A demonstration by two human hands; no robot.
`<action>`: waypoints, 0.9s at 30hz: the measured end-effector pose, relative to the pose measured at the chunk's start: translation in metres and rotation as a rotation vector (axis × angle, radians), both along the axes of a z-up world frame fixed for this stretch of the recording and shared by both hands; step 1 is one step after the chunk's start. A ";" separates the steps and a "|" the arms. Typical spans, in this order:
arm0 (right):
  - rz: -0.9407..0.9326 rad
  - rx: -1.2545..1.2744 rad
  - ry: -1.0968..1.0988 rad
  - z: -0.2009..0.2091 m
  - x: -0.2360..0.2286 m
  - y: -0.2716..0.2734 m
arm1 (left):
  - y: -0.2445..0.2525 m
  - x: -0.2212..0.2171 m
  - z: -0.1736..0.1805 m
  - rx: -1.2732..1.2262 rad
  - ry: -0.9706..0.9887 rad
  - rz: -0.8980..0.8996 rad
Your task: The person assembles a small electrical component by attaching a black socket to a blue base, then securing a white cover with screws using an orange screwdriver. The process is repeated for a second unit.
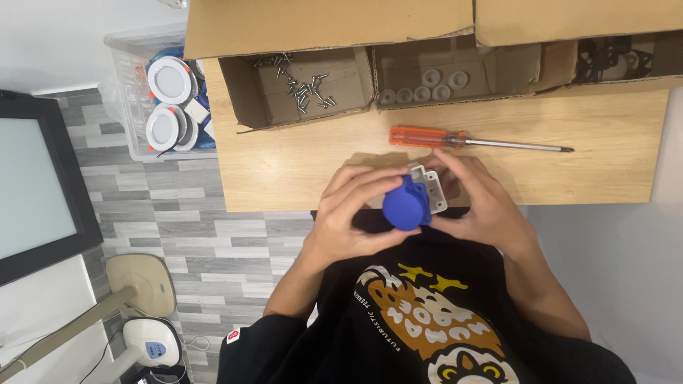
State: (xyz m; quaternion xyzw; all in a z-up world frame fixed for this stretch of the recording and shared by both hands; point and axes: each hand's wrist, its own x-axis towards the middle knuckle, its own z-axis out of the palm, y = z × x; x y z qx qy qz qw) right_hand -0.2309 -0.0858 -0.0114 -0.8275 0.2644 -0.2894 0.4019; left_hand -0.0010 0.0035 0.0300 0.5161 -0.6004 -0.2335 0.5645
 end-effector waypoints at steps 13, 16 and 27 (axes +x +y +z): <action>-0.029 -0.081 -0.006 -0.004 -0.001 -0.002 | -0.013 -0.001 -0.012 -0.034 -0.149 -0.082; -0.030 -0.075 -0.001 -0.005 0.000 -0.001 | -0.013 0.002 -0.015 -0.008 -0.143 -0.103; -0.034 -0.100 -0.010 -0.006 0.002 -0.002 | -0.018 0.005 -0.006 0.098 -0.096 -0.206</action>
